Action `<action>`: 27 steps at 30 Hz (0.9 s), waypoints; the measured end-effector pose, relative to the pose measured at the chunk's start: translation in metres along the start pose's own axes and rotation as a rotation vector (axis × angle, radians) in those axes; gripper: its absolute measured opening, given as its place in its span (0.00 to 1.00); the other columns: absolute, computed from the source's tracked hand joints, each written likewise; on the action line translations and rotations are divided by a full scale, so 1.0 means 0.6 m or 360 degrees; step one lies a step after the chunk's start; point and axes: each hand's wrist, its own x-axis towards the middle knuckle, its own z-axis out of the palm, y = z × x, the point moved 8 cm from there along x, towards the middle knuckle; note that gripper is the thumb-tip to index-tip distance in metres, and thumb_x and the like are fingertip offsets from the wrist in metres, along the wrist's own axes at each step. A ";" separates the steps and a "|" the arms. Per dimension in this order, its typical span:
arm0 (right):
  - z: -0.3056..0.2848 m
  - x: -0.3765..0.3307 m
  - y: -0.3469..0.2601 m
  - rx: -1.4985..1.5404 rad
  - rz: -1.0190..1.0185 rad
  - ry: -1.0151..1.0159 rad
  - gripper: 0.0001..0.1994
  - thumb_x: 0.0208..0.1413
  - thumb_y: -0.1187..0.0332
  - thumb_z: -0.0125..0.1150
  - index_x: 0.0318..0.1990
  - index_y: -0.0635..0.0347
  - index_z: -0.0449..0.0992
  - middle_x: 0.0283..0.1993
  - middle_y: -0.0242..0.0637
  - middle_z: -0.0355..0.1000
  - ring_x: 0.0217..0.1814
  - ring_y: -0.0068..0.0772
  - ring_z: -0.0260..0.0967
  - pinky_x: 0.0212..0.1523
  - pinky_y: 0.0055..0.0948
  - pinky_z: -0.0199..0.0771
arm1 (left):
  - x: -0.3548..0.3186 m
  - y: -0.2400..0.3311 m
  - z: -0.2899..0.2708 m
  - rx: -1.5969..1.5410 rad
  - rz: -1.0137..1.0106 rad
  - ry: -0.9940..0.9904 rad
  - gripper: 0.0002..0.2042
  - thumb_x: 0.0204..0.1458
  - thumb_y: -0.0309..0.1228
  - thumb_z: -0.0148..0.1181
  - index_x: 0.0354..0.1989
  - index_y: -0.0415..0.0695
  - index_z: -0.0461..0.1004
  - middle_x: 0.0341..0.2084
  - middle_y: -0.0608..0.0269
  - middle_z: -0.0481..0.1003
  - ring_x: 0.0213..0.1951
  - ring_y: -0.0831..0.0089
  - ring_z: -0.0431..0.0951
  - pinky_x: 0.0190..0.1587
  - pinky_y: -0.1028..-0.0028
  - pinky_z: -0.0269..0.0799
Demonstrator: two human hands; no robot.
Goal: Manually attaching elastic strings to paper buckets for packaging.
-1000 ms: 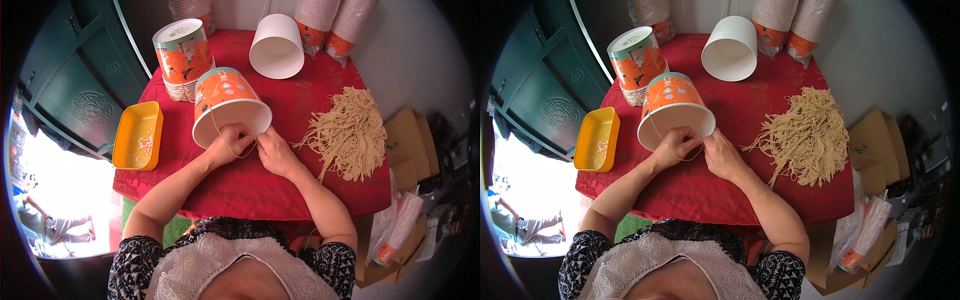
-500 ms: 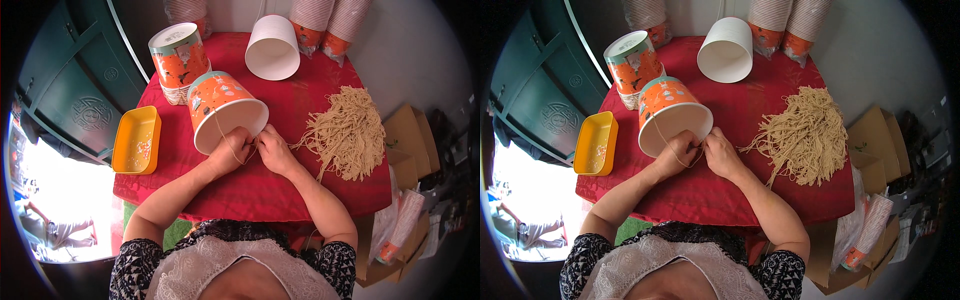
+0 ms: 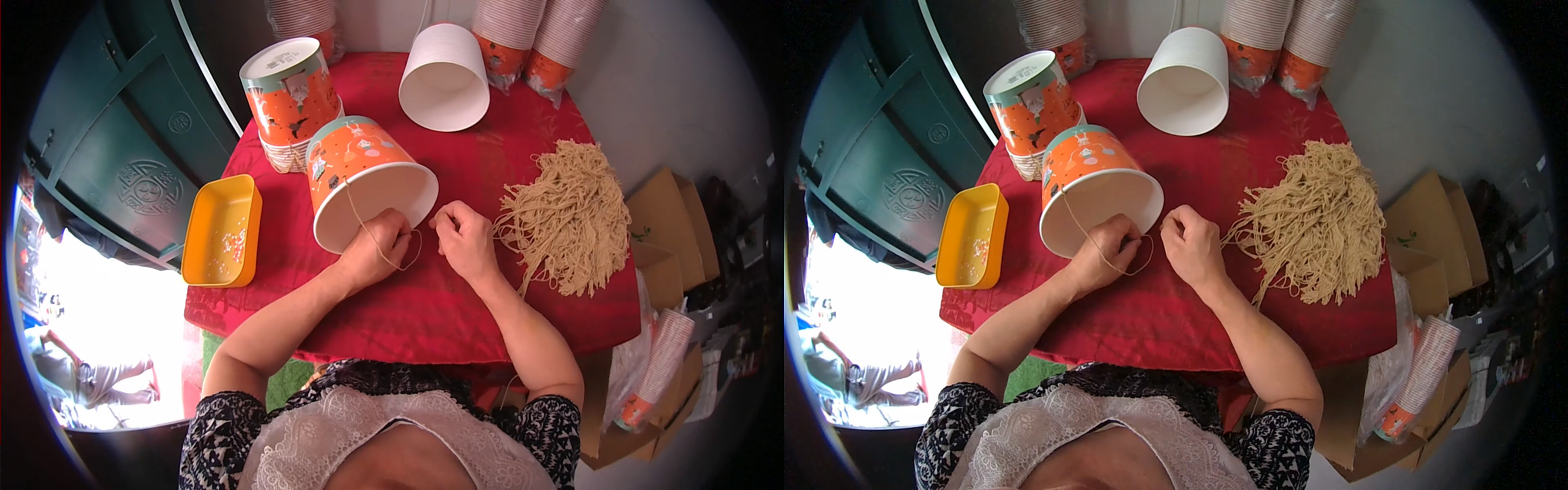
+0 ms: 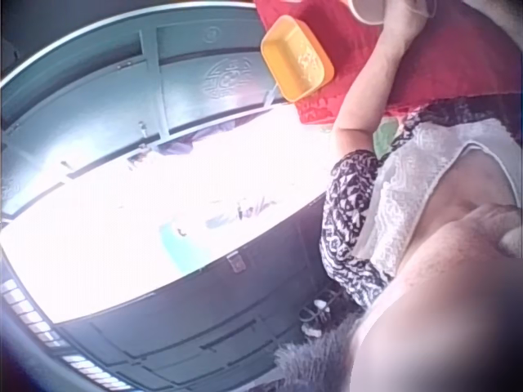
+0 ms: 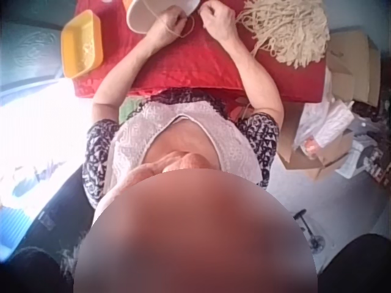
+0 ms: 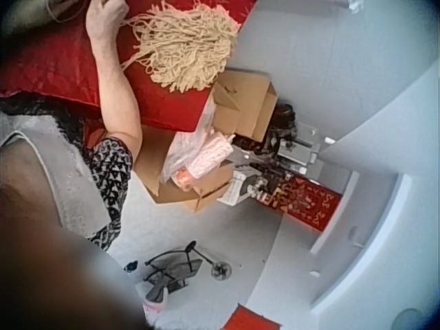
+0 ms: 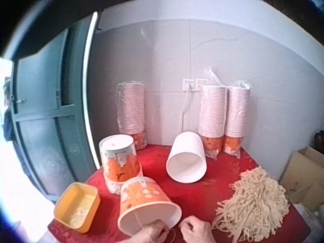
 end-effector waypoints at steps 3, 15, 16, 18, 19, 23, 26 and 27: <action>0.007 -0.008 -0.009 0.0128 0.0183 -0.0028 0.04 0.57 0.75 0.54 0.33 0.69 0.70 0.21 0.43 0.72 0.19 0.31 0.73 0.20 0.31 0.71 | 0.000 0.002 -0.003 -0.0041 0.0002 0.0027 0.04 0.47 0.21 0.61 0.31 0.38 0.73 0.28 0.52 0.75 0.34 0.57 0.77 0.37 0.65 0.72; 0.051 -0.027 0.017 0.0298 0.0404 -0.0233 0.04 0.57 0.79 0.52 0.38 0.65 0.65 0.22 0.34 0.70 0.17 0.20 0.67 0.14 0.23 0.65 | 0.001 -0.015 -0.001 -0.0361 -0.0108 0.0062 0.04 0.51 0.25 0.60 0.32 0.37 0.74 0.24 0.62 0.74 0.28 0.75 0.74 0.31 0.73 0.71; 0.047 -0.023 0.018 0.0189 0.0205 -0.0179 0.04 0.56 0.80 0.53 0.38 0.66 0.65 0.22 0.35 0.70 0.19 0.21 0.69 0.17 0.25 0.67 | 0.001 -0.025 0.001 -0.0469 -0.0231 0.0053 0.05 0.52 0.26 0.59 0.32 0.37 0.74 0.23 0.63 0.73 0.26 0.77 0.73 0.29 0.75 0.70; 0.042 -0.021 0.009 0.0079 0.0009 -0.0128 0.04 0.55 0.81 0.53 0.37 0.67 0.66 0.23 0.36 0.71 0.22 0.22 0.70 0.21 0.26 0.69 | 0.003 -0.035 0.001 -0.0577 -0.0358 0.0044 0.05 0.54 0.26 0.58 0.32 0.37 0.73 0.22 0.65 0.72 0.24 0.78 0.72 0.26 0.77 0.68; 0.042 -0.021 0.005 0.0048 -0.0009 -0.0137 0.04 0.55 0.82 0.53 0.37 0.68 0.67 0.24 0.39 0.72 0.24 0.25 0.72 0.25 0.27 0.71 | 0.003 -0.044 0.003 -0.0714 -0.0511 0.0008 0.05 0.54 0.27 0.58 0.32 0.37 0.72 0.21 0.66 0.72 0.23 0.80 0.70 0.24 0.78 0.66; 0.044 -0.025 -0.020 -0.0123 -0.0193 -0.0140 0.06 0.53 0.81 0.56 0.38 0.67 0.70 0.28 0.49 0.74 0.29 0.45 0.76 0.30 0.38 0.74 | 0.001 -0.050 0.004 -0.0937 -0.0666 -0.0027 0.05 0.54 0.26 0.58 0.30 0.38 0.71 0.20 0.67 0.71 0.19 0.82 0.67 0.20 0.79 0.61; 0.045 -0.025 -0.024 -0.0128 -0.0230 -0.0124 0.05 0.53 0.79 0.57 0.37 0.66 0.70 0.31 0.51 0.75 0.32 0.50 0.76 0.31 0.40 0.75 | 0.001 -0.055 0.007 -0.0949 -0.0697 -0.0038 0.05 0.55 0.26 0.57 0.30 0.38 0.71 0.20 0.67 0.70 0.19 0.82 0.67 0.19 0.80 0.61; 0.047 -0.025 -0.024 -0.0129 -0.0231 -0.0124 0.05 0.53 0.79 0.57 0.37 0.66 0.70 0.31 0.51 0.75 0.32 0.50 0.76 0.31 0.40 0.75 | 0.001 -0.057 0.009 -0.0950 -0.0696 -0.0037 0.05 0.55 0.26 0.57 0.30 0.38 0.71 0.20 0.67 0.70 0.19 0.82 0.67 0.19 0.80 0.61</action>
